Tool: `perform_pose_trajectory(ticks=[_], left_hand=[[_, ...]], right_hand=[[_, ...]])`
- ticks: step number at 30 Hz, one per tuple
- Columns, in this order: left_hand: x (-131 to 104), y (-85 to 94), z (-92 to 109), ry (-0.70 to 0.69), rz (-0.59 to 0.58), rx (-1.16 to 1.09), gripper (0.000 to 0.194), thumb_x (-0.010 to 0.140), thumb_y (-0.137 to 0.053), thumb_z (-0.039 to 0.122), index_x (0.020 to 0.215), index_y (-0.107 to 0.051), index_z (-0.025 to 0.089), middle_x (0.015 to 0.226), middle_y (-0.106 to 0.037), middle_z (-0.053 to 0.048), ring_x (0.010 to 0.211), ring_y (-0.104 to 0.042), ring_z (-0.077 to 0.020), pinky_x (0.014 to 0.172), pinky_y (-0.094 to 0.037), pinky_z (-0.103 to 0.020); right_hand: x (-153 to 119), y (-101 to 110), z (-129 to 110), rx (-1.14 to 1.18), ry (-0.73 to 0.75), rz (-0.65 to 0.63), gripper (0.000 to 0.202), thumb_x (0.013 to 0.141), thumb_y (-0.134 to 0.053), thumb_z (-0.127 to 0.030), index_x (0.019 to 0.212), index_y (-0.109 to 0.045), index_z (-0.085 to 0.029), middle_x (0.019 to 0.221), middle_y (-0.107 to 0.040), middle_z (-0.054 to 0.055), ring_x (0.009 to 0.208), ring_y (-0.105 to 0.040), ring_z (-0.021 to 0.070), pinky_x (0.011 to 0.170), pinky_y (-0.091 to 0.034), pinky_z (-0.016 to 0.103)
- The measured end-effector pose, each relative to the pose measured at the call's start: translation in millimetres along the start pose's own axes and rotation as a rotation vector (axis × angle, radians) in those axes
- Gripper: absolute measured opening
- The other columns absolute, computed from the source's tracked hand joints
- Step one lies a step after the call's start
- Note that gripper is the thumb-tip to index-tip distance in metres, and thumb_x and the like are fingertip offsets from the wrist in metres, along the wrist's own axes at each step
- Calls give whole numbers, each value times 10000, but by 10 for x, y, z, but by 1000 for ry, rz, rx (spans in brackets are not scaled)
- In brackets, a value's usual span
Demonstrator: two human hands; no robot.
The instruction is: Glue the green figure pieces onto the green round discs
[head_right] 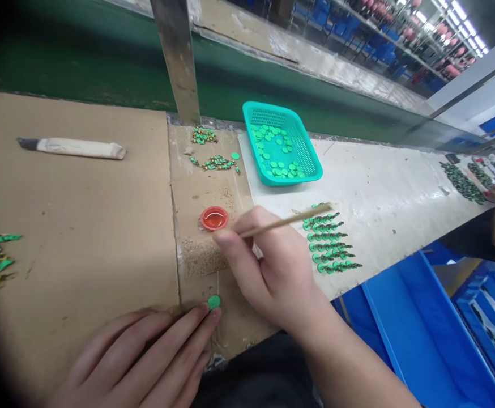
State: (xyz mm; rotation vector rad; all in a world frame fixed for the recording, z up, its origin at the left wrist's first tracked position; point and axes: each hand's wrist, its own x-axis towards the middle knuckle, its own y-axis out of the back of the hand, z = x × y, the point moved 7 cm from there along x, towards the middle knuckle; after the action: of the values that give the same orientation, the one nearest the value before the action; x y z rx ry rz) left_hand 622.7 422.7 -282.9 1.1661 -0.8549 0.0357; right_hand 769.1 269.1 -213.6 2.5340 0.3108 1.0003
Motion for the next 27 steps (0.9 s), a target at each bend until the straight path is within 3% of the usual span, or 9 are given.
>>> perform_pose_trajectory(ticks=[4, 7, 16, 22, 27], left_hand=[[-58, -18, 20, 16, -75, -49, 531, 1041, -785, 317, 1539, -747, 137, 1583, -735, -79, 1304, -634, -306, 1478, -252, -528], [-117, -22, 34, 19, -114, -72, 534, 1067, -762, 330, 1569, -732, 151, 1651, -687, -86, 1399, -614, -341, 1482, -237, -543], [-137, -24, 50, 39, -215, -92, 526, 1110, -677, 360, 1596, -698, 161, 1646, -660, -87, 1480, -566, -347, 1500, -190, -540], [-140, -19, 59, 37, -216, -76, 501, 1112, -671, 361, 1576, -713, 177, 1626, -669, -88, 1475, -576, -348, 1486, -224, -551], [-152, -19, 57, 51, -206, -87, 557, 1106, -691, 357, 1627, -673, 163, 1681, -629, -79, 1509, -553, -343, 1511, -179, -529]], right_hand=[[-457, -36, -65, 198, -24, -1, 108, 1144, -668, -142, 1088, -662, -235, 898, -700, -2, 781, -680, 146, 722, -565, 316], [-633, -117, -101, 220, 7, -43, 106, 1157, -646, -155, 1078, -647, -226, 888, -680, 2, 754, -651, 139, 689, -556, 301], [-667, -185, -96, 169, 54, -121, 163, 1155, -666, -162, 1011, -618, -221, 867, -658, 9, 749, -643, 154, 683, -570, 325], [-673, -204, -89, 156, 42, -145, 157, 1159, -664, -174, 1018, -620, -227, 862, -658, -3, 753, -649, 156, 679, -574, 332], [-672, -211, -76, 137, 38, -152, 155, 1160, -672, -193, 1020, -620, -233, 852, -654, -5, 746, -647, 159, 673, -579, 334]])
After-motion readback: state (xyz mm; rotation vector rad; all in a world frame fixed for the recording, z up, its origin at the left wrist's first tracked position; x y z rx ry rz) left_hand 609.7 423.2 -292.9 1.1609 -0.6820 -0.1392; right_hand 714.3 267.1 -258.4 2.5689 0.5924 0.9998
